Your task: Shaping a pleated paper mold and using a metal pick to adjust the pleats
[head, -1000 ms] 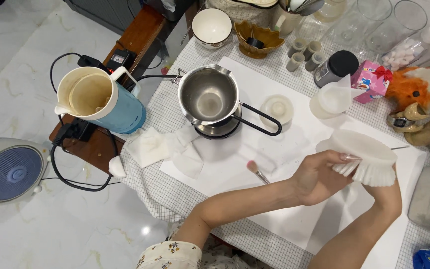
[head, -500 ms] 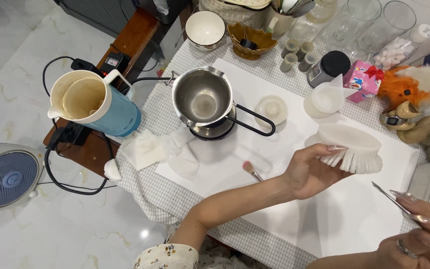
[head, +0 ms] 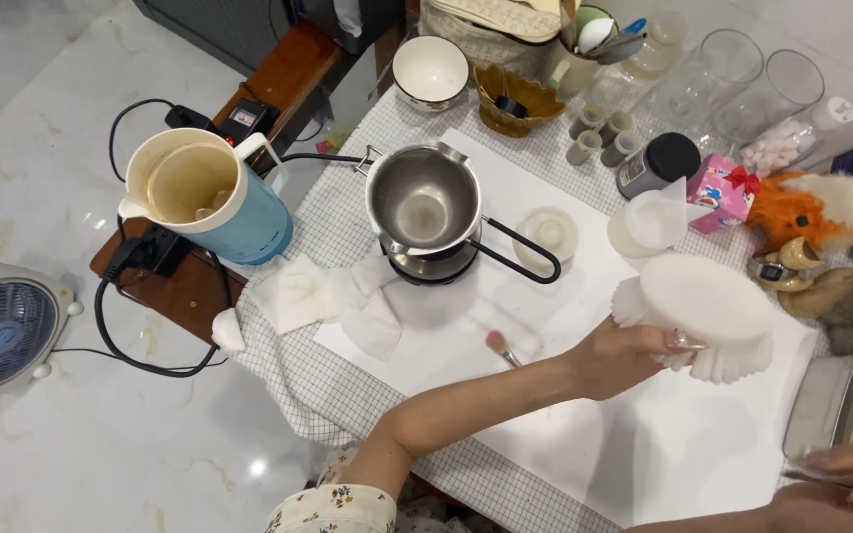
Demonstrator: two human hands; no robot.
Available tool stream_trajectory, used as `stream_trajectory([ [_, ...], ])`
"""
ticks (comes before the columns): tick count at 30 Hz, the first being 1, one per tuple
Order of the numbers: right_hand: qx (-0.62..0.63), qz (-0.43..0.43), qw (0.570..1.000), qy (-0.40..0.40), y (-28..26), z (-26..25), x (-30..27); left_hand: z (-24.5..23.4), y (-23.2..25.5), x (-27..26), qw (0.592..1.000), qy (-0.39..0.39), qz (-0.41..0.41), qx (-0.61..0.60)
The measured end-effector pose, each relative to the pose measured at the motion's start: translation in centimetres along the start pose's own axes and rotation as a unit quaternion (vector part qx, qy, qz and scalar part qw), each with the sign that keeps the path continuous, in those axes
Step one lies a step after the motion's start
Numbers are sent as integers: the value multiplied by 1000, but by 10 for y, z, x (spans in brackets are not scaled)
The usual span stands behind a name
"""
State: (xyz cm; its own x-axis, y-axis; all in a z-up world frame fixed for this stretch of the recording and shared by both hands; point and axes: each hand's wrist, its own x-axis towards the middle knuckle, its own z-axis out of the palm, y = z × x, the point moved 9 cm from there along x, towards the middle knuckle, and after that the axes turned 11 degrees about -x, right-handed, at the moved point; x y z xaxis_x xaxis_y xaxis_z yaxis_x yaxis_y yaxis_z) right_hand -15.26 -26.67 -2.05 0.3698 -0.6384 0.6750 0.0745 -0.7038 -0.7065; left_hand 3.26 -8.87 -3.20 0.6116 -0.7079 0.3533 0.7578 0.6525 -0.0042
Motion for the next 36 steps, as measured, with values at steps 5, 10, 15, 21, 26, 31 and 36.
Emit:
stream_trajectory([
  [5,-187,101,962,-170,-20,84,17,19,17,-11,986,16,-28,165],
  [10,-23,152,965,-214,-42,140,-21,72,36,-23,960,-105,10,260],
  [15,99,211,942,-241,-37,134,-55,77,22,-25,953,-135,-14,272],
  [21,418,360,798,-243,-88,135,-81,121,19,-42,692,-196,-125,683],
  [26,567,505,598,-254,-41,129,-157,113,42,-80,554,-131,-243,786],
  [31,623,508,492,-333,-59,135,-202,123,58,-108,224,-126,-127,958],
  [36,519,564,602,-225,4,119,-209,218,129,-85,394,-114,-66,910],
])
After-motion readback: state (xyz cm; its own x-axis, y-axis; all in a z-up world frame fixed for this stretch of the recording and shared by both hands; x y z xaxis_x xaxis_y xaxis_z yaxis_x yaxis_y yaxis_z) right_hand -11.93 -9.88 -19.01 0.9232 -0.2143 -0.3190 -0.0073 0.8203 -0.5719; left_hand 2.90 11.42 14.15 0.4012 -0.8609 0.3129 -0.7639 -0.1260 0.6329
